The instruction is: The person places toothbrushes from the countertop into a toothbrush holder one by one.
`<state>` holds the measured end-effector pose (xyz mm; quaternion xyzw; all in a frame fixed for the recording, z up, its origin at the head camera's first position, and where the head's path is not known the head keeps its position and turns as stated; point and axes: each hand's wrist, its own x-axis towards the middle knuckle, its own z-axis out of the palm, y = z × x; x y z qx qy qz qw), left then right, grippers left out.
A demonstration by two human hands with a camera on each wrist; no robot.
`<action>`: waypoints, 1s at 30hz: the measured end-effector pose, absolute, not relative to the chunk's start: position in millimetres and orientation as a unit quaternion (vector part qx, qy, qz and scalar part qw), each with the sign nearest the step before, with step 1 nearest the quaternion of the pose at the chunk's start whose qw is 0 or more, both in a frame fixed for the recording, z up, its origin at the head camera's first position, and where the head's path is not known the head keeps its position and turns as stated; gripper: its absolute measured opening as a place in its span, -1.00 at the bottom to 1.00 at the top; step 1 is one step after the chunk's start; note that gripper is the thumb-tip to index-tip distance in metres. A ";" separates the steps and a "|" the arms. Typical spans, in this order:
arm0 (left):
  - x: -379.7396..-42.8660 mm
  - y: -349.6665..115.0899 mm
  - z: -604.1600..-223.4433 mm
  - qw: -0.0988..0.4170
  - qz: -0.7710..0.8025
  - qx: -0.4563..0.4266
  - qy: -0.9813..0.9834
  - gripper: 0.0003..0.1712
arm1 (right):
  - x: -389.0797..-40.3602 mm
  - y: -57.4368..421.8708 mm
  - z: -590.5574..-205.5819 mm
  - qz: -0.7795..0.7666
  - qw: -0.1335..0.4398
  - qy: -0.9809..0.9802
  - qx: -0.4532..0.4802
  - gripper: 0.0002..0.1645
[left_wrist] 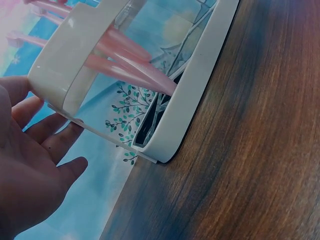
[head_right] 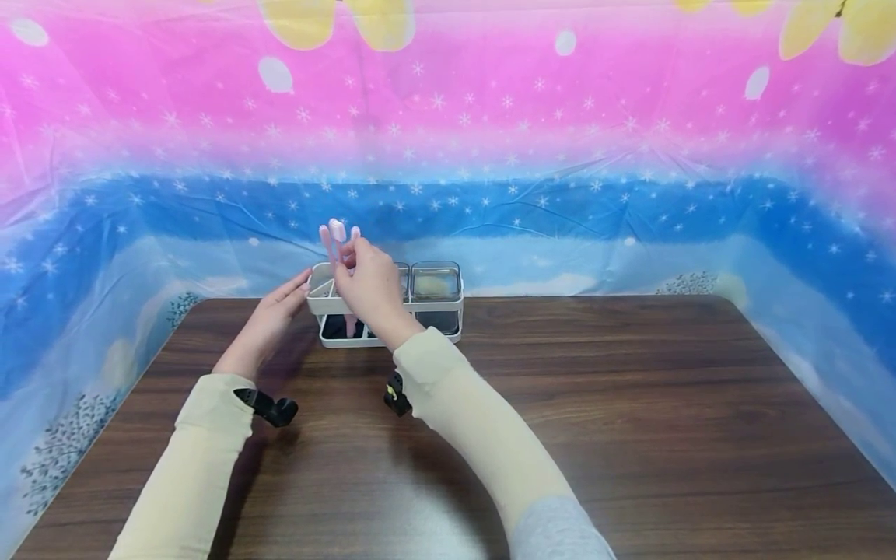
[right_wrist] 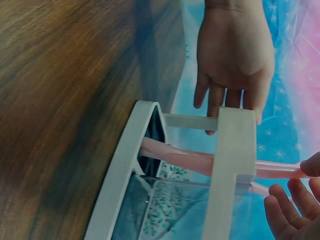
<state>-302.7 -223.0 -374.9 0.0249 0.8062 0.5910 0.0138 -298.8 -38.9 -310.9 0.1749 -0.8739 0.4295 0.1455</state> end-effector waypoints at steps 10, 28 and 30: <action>-300.7 -222.6 -372.7 0.011 0.587 0.026 0.809 -0.38 | -299.4 -39.3 -326.6 0.431 0.122 -0.877 0.173 -0.74; -301.2 -222.7 -373.8 0.010 0.582 0.023 0.813 -0.39 | -299.2 -39.1 -333.0 0.421 0.104 -0.884 0.175 -0.77; -301.1 -222.6 -373.8 0.011 0.581 0.022 0.814 -0.38 | -299.1 -39.1 -333.2 0.418 0.103 -0.885 0.175 -0.76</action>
